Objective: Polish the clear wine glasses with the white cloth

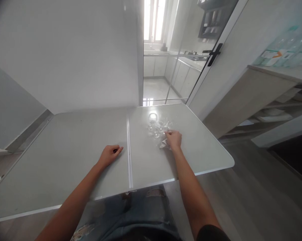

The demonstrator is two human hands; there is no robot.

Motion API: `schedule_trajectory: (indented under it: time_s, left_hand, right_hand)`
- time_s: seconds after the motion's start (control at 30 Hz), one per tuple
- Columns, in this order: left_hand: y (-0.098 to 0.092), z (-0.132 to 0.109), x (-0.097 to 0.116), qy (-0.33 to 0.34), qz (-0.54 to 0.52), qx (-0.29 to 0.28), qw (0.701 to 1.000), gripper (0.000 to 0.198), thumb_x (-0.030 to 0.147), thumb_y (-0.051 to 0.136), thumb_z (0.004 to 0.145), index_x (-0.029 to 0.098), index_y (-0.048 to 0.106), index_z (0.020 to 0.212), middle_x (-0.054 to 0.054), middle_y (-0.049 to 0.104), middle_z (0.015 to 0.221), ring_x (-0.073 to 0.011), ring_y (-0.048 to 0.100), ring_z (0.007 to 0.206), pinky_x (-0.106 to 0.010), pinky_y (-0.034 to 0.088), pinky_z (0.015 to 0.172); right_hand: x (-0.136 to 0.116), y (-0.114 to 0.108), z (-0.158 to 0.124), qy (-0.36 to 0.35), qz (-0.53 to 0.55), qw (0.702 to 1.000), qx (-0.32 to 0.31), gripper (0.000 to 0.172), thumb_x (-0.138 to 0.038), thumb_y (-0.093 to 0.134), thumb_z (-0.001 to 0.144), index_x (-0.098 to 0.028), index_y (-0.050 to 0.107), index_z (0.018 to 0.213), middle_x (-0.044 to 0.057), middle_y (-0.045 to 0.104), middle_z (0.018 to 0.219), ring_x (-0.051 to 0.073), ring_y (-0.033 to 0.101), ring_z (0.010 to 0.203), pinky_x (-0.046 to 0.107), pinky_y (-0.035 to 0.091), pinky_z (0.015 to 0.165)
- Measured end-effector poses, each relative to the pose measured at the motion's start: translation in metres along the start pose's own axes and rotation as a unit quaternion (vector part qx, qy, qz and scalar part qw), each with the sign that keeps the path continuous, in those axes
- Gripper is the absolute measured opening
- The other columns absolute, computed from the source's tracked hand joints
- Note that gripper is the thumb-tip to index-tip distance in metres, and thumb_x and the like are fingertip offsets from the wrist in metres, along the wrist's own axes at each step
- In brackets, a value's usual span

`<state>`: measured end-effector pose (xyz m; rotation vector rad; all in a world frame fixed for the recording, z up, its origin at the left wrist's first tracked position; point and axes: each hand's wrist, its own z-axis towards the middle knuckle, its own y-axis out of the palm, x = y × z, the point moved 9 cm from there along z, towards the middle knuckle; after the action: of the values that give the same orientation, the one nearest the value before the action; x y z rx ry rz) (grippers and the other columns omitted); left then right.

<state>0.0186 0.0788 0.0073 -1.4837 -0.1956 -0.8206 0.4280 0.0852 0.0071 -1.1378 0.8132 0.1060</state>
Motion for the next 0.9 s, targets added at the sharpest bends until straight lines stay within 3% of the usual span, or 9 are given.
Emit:
schedule_trajectory:
  time_s: [0.33, 0.43, 0.5, 0.57, 0.63, 0.7, 0.8, 0.83, 0.9]
  left_hand:
    - [-0.004, -0.002, 0.002, -0.008, -0.034, 0.009, 0.999, 0.046, 0.047, 0.045, 0.093, 0.018, 0.041, 0.058, 0.004, 0.035, 0.055, -0.0107, 0.031, 0.054, -0.027, 0.023, 0.058]
    - [-0.009, -0.004, 0.002, -0.016, -0.088, 0.027, 0.996, 0.049, 0.049, 0.048, 0.093, 0.018, 0.043, 0.056, 0.004, 0.034, 0.053, -0.0104, 0.03, 0.053, -0.027, 0.023, 0.057]
    - [-0.011, -0.005, 0.002, -0.026, -0.153, 0.031, 0.987, 0.051, 0.053, 0.05, 0.092, 0.018, 0.046, 0.056, 0.003, 0.039, 0.053, -0.0103, 0.033, 0.053, -0.026, 0.025, 0.056]
    - [-0.005, -0.006, 0.006, -0.037, -0.26, -0.006, 0.965, 0.047, 0.058, 0.053, 0.091, 0.018, 0.056, 0.066, 0.002, 0.051, 0.057, -0.0106, 0.042, 0.053, -0.024, 0.031, 0.054]
    - [0.003, -0.009, 0.016, -0.027, -0.379, -0.063, 0.923, 0.046, 0.062, 0.06, 0.086, 0.017, 0.065, 0.088, -0.004, 0.066, 0.073, -0.0131, 0.056, 0.06, -0.024, 0.042, 0.057]
    - [0.006, -0.011, 0.026, -0.007, -0.465, -0.093, 0.88, 0.056, 0.064, 0.071, 0.077, 0.016, 0.065, 0.106, -0.01, 0.072, 0.093, -0.0175, 0.065, 0.076, -0.026, 0.05, 0.067]
    - [0.006, -0.011, 0.023, -0.025, -0.515, -0.078, 0.854, 0.06, 0.06, 0.082, 0.068, 0.014, 0.068, 0.105, -0.01, 0.073, 0.097, -0.0207, 0.068, 0.085, -0.029, 0.054, 0.078]
    - [0.007, -0.011, 0.018, -0.046, -0.522, -0.066, 0.849, 0.057, 0.059, 0.082, 0.068, 0.014, 0.069, 0.1, -0.009, 0.074, 0.094, -0.0206, 0.068, 0.083, -0.03, 0.054, 0.078]
    - [0.008, -0.01, 0.003, -0.1, -0.54, -0.025, 0.835, 0.05, 0.057, 0.08, 0.071, 0.013, 0.068, 0.092, -0.007, 0.073, 0.085, -0.0195, 0.068, 0.075, -0.03, 0.054, 0.074]
  right_hand:
    - [0.001, -0.011, -0.008, 0.038, -0.007, 0.999, -0.013, 0.036, -0.043, 0.071, 0.074, -0.018, 0.078, 0.098, 0.012, 0.078, 0.084, 0.028, 0.069, 0.084, 0.033, 0.046, 0.074]
    - [0.005, -0.033, -0.038, 0.097, -0.009, 0.994, 0.042, 0.046, -0.039, 0.072, 0.073, -0.016, 0.07, 0.113, 0.012, 0.075, 0.084, 0.03, 0.067, 0.084, 0.037, 0.046, 0.077]
    - [-0.014, -0.044, -0.068, 0.071, 0.032, 0.992, 0.098, 0.04, -0.04, 0.065, 0.08, -0.017, 0.067, 0.113, 0.012, 0.074, 0.089, 0.028, 0.066, 0.085, 0.038, 0.047, 0.081]
    - [-0.044, -0.033, -0.099, 0.043, 0.162, 0.982, 0.089, 0.035, -0.047, 0.06, 0.085, -0.02, 0.065, 0.106, 0.01, 0.072, 0.095, 0.025, 0.065, 0.086, 0.036, 0.048, 0.081]
    - [-0.078, 0.007, -0.127, 0.078, 0.352, 0.932, -0.032, 0.037, -0.053, 0.059, 0.085, -0.021, 0.063, 0.104, 0.008, 0.07, 0.094, 0.022, 0.066, 0.081, 0.032, 0.051, 0.072]
    - [-0.118, 0.052, -0.153, 0.13, 0.491, 0.844, -0.171, 0.04, -0.055, 0.061, 0.083, -0.021, 0.061, 0.105, 0.007, 0.07, 0.094, 0.021, 0.066, 0.079, 0.031, 0.053, 0.068]
    - [-0.165, 0.085, -0.175, 0.16, 0.599, 0.735, -0.274, 0.042, -0.048, 0.068, 0.079, -0.023, 0.059, 0.111, 0.005, 0.069, 0.1, 0.019, 0.068, 0.082, 0.031, 0.055, 0.073]
    - [-0.173, 0.089, -0.177, 0.155, 0.609, 0.722, -0.291, 0.043, -0.044, 0.07, 0.078, -0.023, 0.058, 0.114, 0.005, 0.069, 0.104, 0.019, 0.068, 0.084, 0.031, 0.055, 0.074]
    - [-0.18, 0.091, -0.179, 0.123, 0.586, 0.731, -0.328, 0.048, -0.033, 0.071, 0.073, -0.025, 0.058, 0.119, 0.005, 0.068, 0.111, 0.02, 0.068, 0.088, 0.03, 0.055, 0.074]
